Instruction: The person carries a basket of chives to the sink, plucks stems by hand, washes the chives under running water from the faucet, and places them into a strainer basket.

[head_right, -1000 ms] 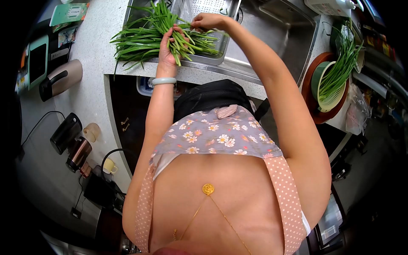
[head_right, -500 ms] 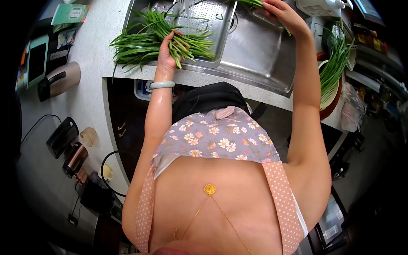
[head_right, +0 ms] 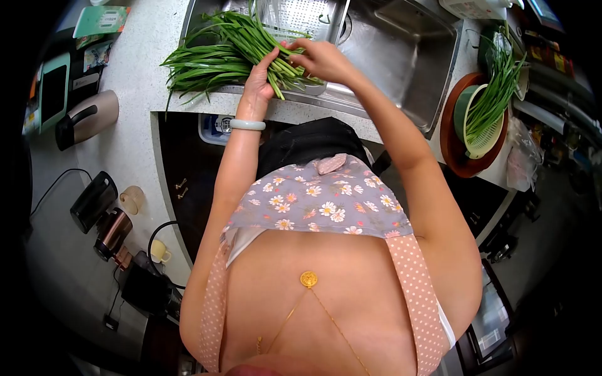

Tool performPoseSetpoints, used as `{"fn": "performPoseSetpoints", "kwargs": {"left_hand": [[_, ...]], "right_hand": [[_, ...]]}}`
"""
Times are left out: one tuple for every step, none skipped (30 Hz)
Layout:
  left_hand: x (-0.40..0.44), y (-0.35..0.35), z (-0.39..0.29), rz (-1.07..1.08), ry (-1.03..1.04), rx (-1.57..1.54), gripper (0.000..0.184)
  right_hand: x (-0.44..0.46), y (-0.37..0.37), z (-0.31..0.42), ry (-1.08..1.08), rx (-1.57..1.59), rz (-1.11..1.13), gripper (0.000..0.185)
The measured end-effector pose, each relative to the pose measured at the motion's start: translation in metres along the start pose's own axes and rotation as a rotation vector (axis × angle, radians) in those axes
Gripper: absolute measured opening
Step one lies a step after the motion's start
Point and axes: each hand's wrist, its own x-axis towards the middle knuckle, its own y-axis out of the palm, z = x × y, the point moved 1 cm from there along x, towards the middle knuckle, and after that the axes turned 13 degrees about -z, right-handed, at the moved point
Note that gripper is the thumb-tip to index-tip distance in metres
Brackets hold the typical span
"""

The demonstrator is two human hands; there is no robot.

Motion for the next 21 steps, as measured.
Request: {"fn": "performPoseSetpoints", "kwargs": {"left_hand": [[-0.002,0.002,0.000,-0.055,0.008,0.027,0.027],[-0.003,0.004,-0.001,-0.052,0.005,0.041,0.028],[-0.004,0.004,-0.001,-0.049,0.001,0.053,0.028],[-0.004,0.004,0.000,-0.047,-0.002,0.064,0.029],[-0.004,0.004,0.000,-0.048,0.007,0.051,0.029],[-0.002,0.003,0.000,-0.052,0.017,0.037,0.029],[-0.001,0.001,0.001,-0.056,0.026,0.023,0.029],[0.001,0.000,0.001,-0.060,0.034,0.011,0.028],[0.000,0.001,-0.001,-0.059,0.017,-0.007,0.028],[0.000,0.002,-0.001,-0.071,0.028,-0.010,0.029],[0.000,0.003,-0.002,-0.083,0.038,-0.014,0.029],[-0.001,0.004,-0.002,-0.096,0.047,-0.018,0.029],[0.000,0.004,-0.001,-0.099,0.054,-0.045,0.028],[0.002,0.005,-0.001,-0.101,0.062,-0.071,0.028],[0.003,0.006,0.000,-0.103,0.071,-0.097,0.027],[0.004,0.008,0.000,-0.095,0.081,-0.097,0.027],[0.004,0.009,0.001,-0.088,0.090,-0.096,0.027],[0.004,0.010,0.002,-0.080,0.100,-0.095,0.027],[0.004,0.010,0.002,-0.068,0.078,-0.109,0.027],[0.004,0.010,0.001,-0.056,0.059,-0.123,0.028],[0.004,0.010,-0.001,-0.045,0.041,-0.137,0.028]], "right_hand": [[0.002,-0.004,-0.002,0.160,0.201,0.085,0.024],[0.003,-0.006,-0.002,0.137,0.160,0.088,0.024],[0.004,-0.007,-0.001,0.115,0.119,0.093,0.024],[0.005,-0.008,0.001,0.093,0.078,0.098,0.025],[0.004,-0.008,0.003,0.131,0.145,0.090,0.024],[0.006,-0.007,0.002,0.133,0.194,0.058,0.024],[0.011,-0.007,-0.003,0.136,0.243,0.025,0.024],[0.013,-0.007,-0.006,0.139,0.293,-0.008,0.024],[0.013,-0.010,-0.004,0.119,0.243,-0.017,0.023],[0.009,-0.014,-0.003,0.140,0.201,0.021,0.023],[0.002,-0.019,0.000,0.162,0.159,0.059,0.023],[-0.005,-0.022,0.002,0.185,0.117,0.097,0.022],[-0.013,-0.021,-0.002,0.220,0.167,0.140,0.022],[-0.020,-0.022,-0.002,0.290,0.237,0.176,0.022],[-0.026,-0.023,-0.001,0.360,0.307,0.210,0.022],[-0.033,-0.023,0.001,0.430,0.377,0.244,0.023],[-0.039,-0.021,0.003,0.420,0.375,0.209,0.024],[-0.041,-0.022,-0.001,0.379,0.339,0.182,0.023],[-0.044,-0.026,-0.007,0.338,0.304,0.153,0.023],[-0.048,-0.031,-0.013,0.296,0.271,0.126,0.023],[-0.051,-0.051,-0.005,0.393,0.320,0.155,0.023]]}}
